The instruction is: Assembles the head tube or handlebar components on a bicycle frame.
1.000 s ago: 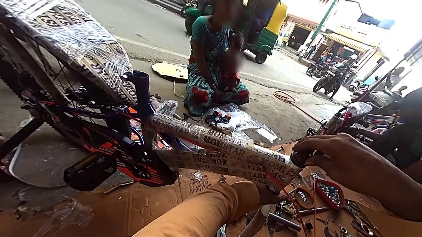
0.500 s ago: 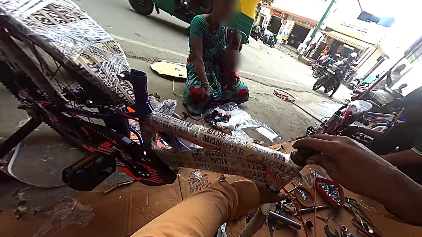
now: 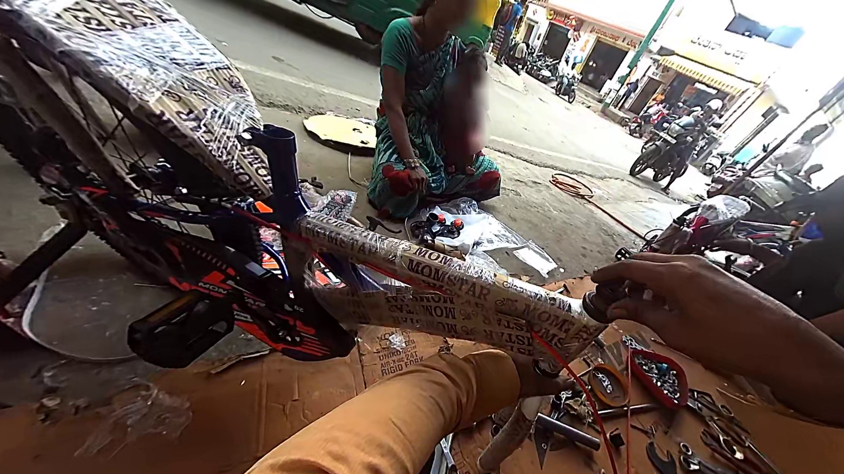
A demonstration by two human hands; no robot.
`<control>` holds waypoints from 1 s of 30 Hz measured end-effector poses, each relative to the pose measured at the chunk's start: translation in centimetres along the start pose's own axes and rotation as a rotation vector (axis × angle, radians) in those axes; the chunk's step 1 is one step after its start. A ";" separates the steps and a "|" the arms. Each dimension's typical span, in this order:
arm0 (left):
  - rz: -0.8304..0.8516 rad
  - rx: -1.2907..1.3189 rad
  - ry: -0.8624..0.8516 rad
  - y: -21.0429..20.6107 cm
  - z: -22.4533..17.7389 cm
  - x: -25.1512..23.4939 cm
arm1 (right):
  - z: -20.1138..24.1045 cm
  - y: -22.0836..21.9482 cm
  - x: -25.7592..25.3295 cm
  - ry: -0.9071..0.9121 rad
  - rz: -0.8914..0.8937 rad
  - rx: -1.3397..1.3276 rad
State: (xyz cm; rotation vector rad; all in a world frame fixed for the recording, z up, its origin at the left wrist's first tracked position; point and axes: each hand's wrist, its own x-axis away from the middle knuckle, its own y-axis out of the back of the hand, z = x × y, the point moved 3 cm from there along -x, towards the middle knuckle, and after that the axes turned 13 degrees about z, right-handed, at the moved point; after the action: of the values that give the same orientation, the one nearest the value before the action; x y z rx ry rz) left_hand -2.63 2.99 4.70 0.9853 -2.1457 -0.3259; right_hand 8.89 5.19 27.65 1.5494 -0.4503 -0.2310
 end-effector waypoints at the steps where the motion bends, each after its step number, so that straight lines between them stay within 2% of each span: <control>1: 0.017 0.004 0.021 0.0 0.0 -0.1 | 0.2 -0.1 0.0 0.018 -0.020 -0.005; 5: -0.035 -0.043 -0.022 -0.4 0.4 -1.0 | 0.7 -0.3 0.0 0.073 -0.035 0.024; 9: -0.028 -0.007 0.032 -0.1 -0.4 0.3 | 0.7 0.2 0.0 0.098 0.013 -0.025; 12: -0.044 -0.039 0.030 0.0 -0.7 0.6 | 0.4 0.4 0.0 0.021 0.011 -0.069; 16: -0.027 -0.052 -0.031 -0.1 -0.3 -0.5 | 0.2 0.0 -0.4 -0.115 -0.030 0.036; 22: -0.048 -0.019 -0.008 -0.2 0.5 -0.9 | 0.9 0.5 -0.3 -0.021 0.012 0.077; 24: -0.049 0.001 -0.011 -0.1 -0.3 0.3 | 0.7 0.6 -0.2 -0.017 0.007 0.063; 30: -0.037 -0.004 0.032 -0.2 0.4 -0.8 | 1.1 0.1 -0.1 -0.031 -0.048 -0.003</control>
State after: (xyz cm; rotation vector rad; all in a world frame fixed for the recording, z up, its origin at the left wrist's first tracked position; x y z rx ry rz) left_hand -2.48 3.37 3.88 1.0228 -2.0993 -0.3297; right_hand 8.32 4.29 27.68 1.5572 -0.4367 -0.2930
